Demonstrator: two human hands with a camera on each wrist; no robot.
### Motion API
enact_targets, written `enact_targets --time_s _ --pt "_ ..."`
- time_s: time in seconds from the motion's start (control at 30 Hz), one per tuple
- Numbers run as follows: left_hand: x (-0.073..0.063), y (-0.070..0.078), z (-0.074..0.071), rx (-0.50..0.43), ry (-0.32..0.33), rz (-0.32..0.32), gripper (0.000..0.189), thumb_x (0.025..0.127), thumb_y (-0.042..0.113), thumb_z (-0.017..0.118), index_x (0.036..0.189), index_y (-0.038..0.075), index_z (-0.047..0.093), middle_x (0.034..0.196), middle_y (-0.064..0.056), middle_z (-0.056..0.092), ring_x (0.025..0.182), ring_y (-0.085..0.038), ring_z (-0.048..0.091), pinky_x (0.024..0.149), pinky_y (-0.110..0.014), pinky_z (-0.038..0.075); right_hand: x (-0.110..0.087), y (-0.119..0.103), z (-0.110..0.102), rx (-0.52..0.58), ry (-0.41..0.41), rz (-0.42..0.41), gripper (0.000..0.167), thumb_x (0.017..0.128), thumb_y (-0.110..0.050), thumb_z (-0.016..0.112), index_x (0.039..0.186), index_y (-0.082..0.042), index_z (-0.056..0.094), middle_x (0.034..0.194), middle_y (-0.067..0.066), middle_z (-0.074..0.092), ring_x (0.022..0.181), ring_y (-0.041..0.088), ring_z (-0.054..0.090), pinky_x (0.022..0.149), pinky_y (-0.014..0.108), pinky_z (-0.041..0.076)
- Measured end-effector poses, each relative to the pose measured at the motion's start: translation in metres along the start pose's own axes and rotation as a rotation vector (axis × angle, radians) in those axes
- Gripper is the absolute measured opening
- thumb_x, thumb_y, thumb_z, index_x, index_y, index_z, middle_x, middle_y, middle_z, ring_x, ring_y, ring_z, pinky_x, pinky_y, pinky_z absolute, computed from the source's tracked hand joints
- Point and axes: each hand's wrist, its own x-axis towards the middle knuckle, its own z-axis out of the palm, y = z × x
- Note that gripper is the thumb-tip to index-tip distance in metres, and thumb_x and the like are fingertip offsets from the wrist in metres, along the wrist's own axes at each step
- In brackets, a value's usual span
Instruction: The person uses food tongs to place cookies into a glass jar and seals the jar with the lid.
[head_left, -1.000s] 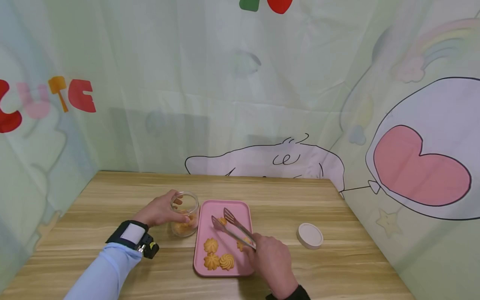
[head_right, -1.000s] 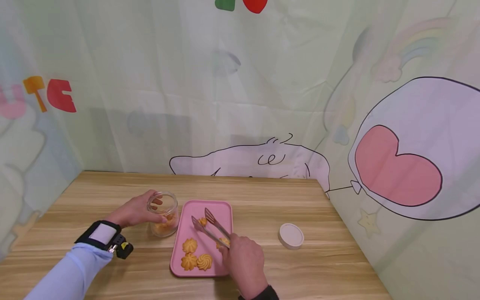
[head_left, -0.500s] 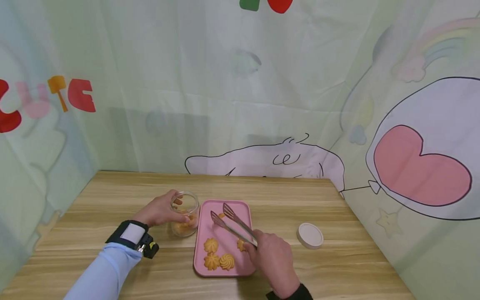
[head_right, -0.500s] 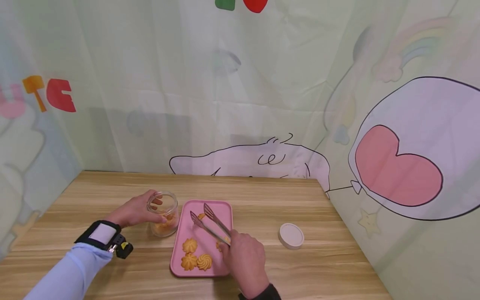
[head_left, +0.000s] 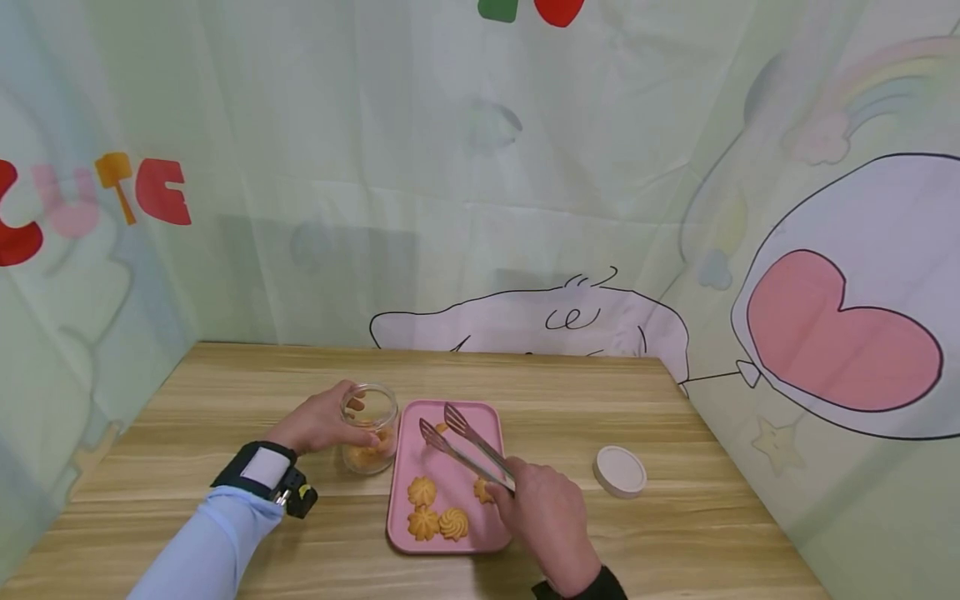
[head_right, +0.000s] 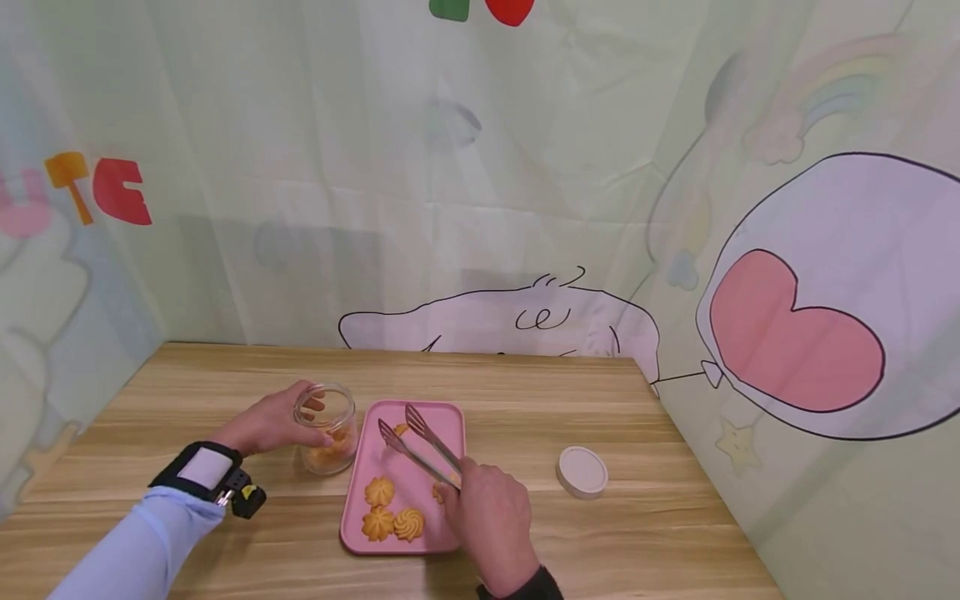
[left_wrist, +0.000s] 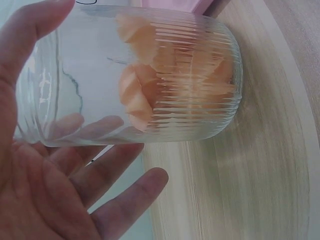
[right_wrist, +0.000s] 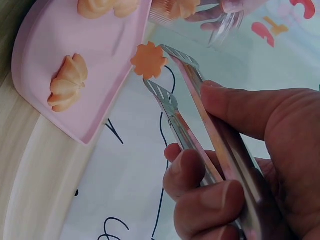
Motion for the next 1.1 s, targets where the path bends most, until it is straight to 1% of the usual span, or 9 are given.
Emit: enact_targets --time_s 0.27,0.47,0.53,0.67,0.83,1.1 --pt "-0.001 0.001 -0.001 0.013 0.002 -0.016 0.094 0.079 0.033 0.096 0.146 -0.007 0.044 0.142 -0.032 0.057 0.124 -0.046 0.061 0.104 -0.063 0.051 0.001 -0.002 -0.005 0.025 0.053 -0.035 0.032 0.087 -0.036 0.087 0.106 -0.011 0.078 0.075 0.002 0.070 0.062 0.021 0.065 0.049 0.038 0.047" --pt "-0.001 0.004 0.001 0.026 -0.002 -0.030 0.096 0.079 0.036 0.096 0.147 -0.006 0.044 0.142 -0.031 0.058 0.126 -0.047 0.060 0.104 -0.063 0.050 0.000 -0.003 -0.010 0.044 0.077 -0.050 0.034 0.087 -0.034 0.088 0.108 -0.010 0.079 0.076 0.004 0.072 0.063 0.022 0.067 0.049 0.038 0.048" --pt "0.000 0.005 0.001 0.032 -0.001 -0.025 0.095 0.078 0.036 0.096 0.146 -0.007 0.044 0.142 -0.031 0.058 0.125 -0.047 0.060 0.104 -0.063 0.050 0.001 -0.003 -0.012 0.045 0.084 -0.057 0.034 0.087 -0.034 0.088 0.110 -0.010 0.079 0.076 0.004 0.072 0.063 0.023 0.067 0.050 0.038 0.049" --pt "0.000 0.006 0.000 0.039 0.003 -0.017 0.094 0.078 0.035 0.096 0.145 -0.007 0.045 0.141 -0.031 0.059 0.125 -0.047 0.060 0.104 -0.063 0.050 0.003 -0.004 -0.015 0.054 0.085 -0.054 0.035 0.087 -0.034 0.088 0.111 -0.010 0.079 0.078 0.004 0.073 0.064 0.022 0.067 0.050 0.037 0.049" --pt "-0.001 0.006 -0.001 0.036 0.001 -0.026 0.095 0.079 0.035 0.096 0.147 -0.007 0.044 0.142 -0.031 0.058 0.126 -0.047 0.061 0.105 -0.063 0.050 0.006 -0.007 -0.020 0.052 0.085 -0.050 0.036 0.088 -0.034 0.087 0.114 -0.009 0.079 0.080 0.004 0.074 0.064 0.021 0.067 0.050 0.037 0.049" --pt "-0.003 0.005 0.000 0.038 0.005 -0.022 0.094 0.080 0.035 0.095 0.147 -0.006 0.043 0.142 -0.031 0.058 0.128 -0.048 0.058 0.106 -0.065 0.048 0.011 -0.016 -0.029 0.053 0.089 -0.063 0.035 0.089 -0.033 0.087 0.112 -0.009 0.078 0.078 0.002 0.072 0.062 0.017 0.063 0.050 0.035 0.048"
